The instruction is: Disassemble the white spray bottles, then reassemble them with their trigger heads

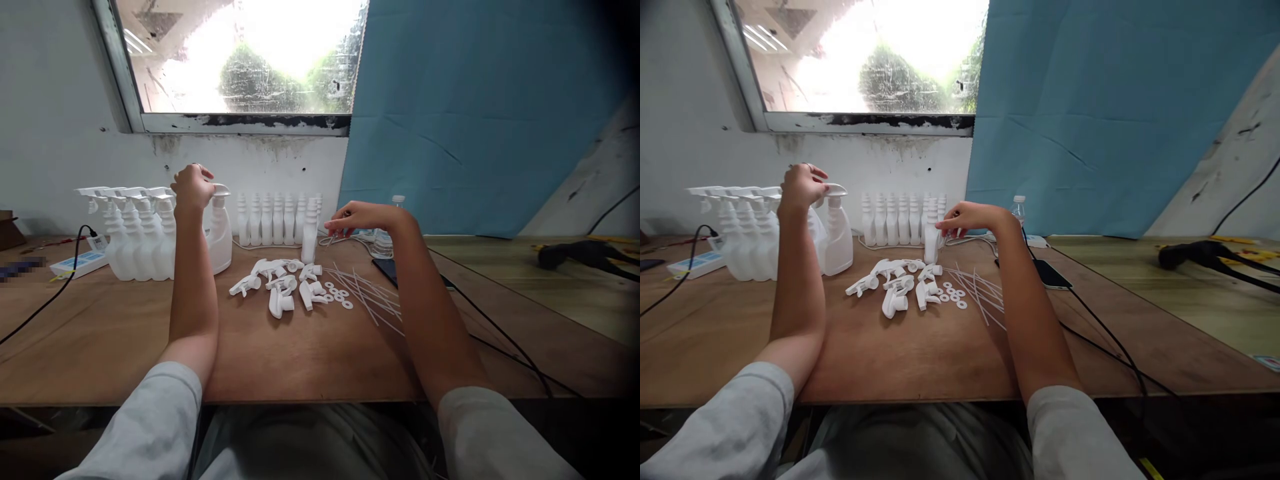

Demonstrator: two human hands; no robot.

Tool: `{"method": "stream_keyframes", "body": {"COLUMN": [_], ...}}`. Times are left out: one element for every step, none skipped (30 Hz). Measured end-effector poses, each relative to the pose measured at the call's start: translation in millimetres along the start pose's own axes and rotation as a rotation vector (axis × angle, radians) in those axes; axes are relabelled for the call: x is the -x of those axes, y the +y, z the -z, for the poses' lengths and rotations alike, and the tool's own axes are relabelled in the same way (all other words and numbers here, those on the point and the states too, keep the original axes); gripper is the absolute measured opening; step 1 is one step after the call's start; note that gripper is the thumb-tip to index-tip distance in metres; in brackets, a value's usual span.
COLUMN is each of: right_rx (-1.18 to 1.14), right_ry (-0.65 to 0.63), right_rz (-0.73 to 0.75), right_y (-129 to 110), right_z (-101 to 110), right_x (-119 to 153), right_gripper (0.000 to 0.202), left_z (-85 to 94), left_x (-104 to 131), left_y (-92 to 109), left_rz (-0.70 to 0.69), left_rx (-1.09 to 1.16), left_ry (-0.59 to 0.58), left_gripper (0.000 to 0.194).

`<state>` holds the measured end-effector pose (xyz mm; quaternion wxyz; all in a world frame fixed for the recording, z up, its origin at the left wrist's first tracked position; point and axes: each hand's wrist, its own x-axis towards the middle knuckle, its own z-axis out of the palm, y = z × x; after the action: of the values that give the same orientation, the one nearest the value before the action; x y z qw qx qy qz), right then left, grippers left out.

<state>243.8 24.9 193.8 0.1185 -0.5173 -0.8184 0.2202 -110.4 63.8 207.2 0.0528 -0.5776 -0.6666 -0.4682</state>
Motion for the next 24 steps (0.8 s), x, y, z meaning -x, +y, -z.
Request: {"method": "stream_keyframes", "body": {"right_rx": [0.019,0.036,0.048,0.052,0.046,0.028,0.001,-0.035,-0.075,-0.113,-0.15,-0.187,-0.224,-0.261,-0.293,-0.321,-0.344,-0.365,-0.391,-0.432,-0.486,-0.55,-0.618,-0.687], "right_ry": [0.051,0.097,0.139,0.177,0.218,0.268,0.326,0.398,0.477,0.549,0.608,0.654,0.682,0.701,0.714,0.732,0.756,0.783,0.816,0.862,0.915,0.974,1.035,1.095], "right_rz": [0.016,0.038,0.073,0.12,0.176,0.234,0.288,0.334,0.37,0.399,0.423,0.442,0.456,0.47,0.486,0.501,0.514,0.526,0.539,0.554,0.57,0.583,0.595,0.609], "right_y": [-3.6,-7.3,-11.0,-14.6,-18.3,-22.2,-26.3,-30.8,-35.5,-40.5,-45.5,-50.4,-55.0,-59.2,-62.9,-66.0,-68.7,-70.9,-72.8,-74.4,-75.7,-76.7,-77.4,-77.7], "right_z": [-0.2,-1.0,-2.2,-3.9,-5.9,-8.2,-10.6,-13.1,-15.6,-17.9,-20.1,-22.0,-23.8,-25.2,-26.4,-27.3,-27.8,-27.9,-27.6,-26.7,-25.3,-23.5,-21.4,-19.0], "right_x": [1.9,3.4,4.3,4.6,4.5,4.2,3.8,3.5,3.6,4.3,5.6,7.7,10.3,13.6,17.3,21.2,25.1,28.8,32.0,34.7,36.8,38.1,38.8,39.0], "right_gripper": [0.05,0.049,0.048,0.048,0.048,0.047,0.047,0.046,0.044,0.041,0.038,0.036,0.037,0.038,0.039,0.039,0.038,0.037,0.036,0.035,0.033,0.032,0.031,0.031], "left_z": [0.6,1.1,1.5,2.0,2.5,3.2,3.8,4.3,4.4,4.2,3.4,2.0,0.1,-2.2,-4.7,-7.1,-9.2,-10.8,-12.0,-12.6,-12.7,-12.5,-12.0,-11.4], "left_x": [-0.3,-0.3,0.2,1.6,4.0,7.7,12.7,19.1,26.7,35.1,44.0,53.1,61.8,69.9,76.9,82.8,87.5,90.8,92.8,93.7,93.6,92.8,91.5,90.0], "left_y": [1.8,4.7,8.6,13.8,20.1,27.5,35.9,45.1,54.7,64.6,74.4,83.9,92.7,100.7,107.7,113.5,118.0,121.1,122.9,123.4,122.8,121.3,119.1,116.6], "left_rz": [-0.041,-0.088,-0.141,-0.207,-0.275,-0.337,-0.398,-0.454,-0.506,-0.564,-0.621,-0.678,-0.731,-0.775,-0.813,-0.845,-0.866,-0.878,-0.882,-0.876,-0.866,-0.857,-0.857,-0.862], "left_rx": [0.064,0.137,0.22,0.317,0.414,0.504,0.582,0.651,0.71,0.76,0.814,0.862,0.909,0.947,0.981,1.012,1.041,1.068,1.091,1.103,1.095,1.069,1.026,0.965], "left_ry": [0.009,0.026,0.051,0.069,0.08,0.086,0.078,0.062,0.045,0.025,0.017,0.006,-0.005,-0.015,-0.021,-0.025,-0.028,-0.031,-0.035,-0.046,-0.076,-0.131,-0.203,-0.288], "left_gripper": [0.018,0.018,0.017,0.016,0.016,0.017,0.018,0.019,0.02,0.02,0.021,0.022,0.023,0.024,0.025,0.024,0.023,0.022,0.021,0.024,0.028,0.033,0.039,0.044]}}
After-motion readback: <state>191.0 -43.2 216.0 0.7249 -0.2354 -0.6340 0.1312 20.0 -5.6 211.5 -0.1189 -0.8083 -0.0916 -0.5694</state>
